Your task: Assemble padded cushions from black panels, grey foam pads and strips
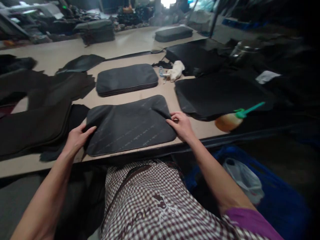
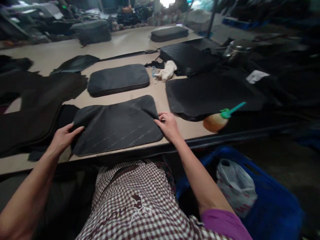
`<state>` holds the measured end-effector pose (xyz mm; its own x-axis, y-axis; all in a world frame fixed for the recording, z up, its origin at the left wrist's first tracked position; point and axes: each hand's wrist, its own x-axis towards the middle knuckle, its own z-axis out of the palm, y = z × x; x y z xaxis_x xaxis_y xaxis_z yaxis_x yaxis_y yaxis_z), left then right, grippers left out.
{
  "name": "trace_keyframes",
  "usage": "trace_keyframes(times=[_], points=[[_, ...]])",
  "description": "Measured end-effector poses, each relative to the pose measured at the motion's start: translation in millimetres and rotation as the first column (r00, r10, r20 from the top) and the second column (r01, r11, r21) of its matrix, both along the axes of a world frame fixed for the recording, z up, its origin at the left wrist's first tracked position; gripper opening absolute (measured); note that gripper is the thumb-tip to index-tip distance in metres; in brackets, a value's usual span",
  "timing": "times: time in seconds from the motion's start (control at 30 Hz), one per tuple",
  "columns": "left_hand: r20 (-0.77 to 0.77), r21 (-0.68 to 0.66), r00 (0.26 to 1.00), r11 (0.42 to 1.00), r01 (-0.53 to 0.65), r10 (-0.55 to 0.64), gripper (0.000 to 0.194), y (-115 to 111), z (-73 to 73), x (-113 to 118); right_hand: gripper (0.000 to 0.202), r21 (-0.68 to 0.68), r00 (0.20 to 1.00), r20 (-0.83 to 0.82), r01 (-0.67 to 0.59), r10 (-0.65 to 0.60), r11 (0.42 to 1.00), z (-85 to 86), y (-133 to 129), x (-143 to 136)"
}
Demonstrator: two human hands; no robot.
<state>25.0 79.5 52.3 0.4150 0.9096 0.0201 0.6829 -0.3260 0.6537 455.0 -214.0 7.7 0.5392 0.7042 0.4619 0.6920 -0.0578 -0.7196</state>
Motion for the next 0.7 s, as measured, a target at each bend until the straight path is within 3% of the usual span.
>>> trace_keyframes(times=[0.13,0.37,0.7], points=[[0.177,-0.162,0.984,0.987,0.006,0.023,0.058,-5,12.8,4,0.04,-0.037,0.991,0.125,0.051,-0.046,0.998,-13.2,1,9],[0.053,0.088,0.998,0.996,0.015,-0.02,0.042,0,5.6,-2,0.051,-0.063,0.978,0.184,0.11,-0.097,0.992,-27.1,3,22],[0.077,0.121,0.996,0.992,0.045,-0.055,0.039,-4,-5.8,-8,0.051,-0.074,0.976,0.188,0.128,-0.112,0.989,-19.8,3,15]])
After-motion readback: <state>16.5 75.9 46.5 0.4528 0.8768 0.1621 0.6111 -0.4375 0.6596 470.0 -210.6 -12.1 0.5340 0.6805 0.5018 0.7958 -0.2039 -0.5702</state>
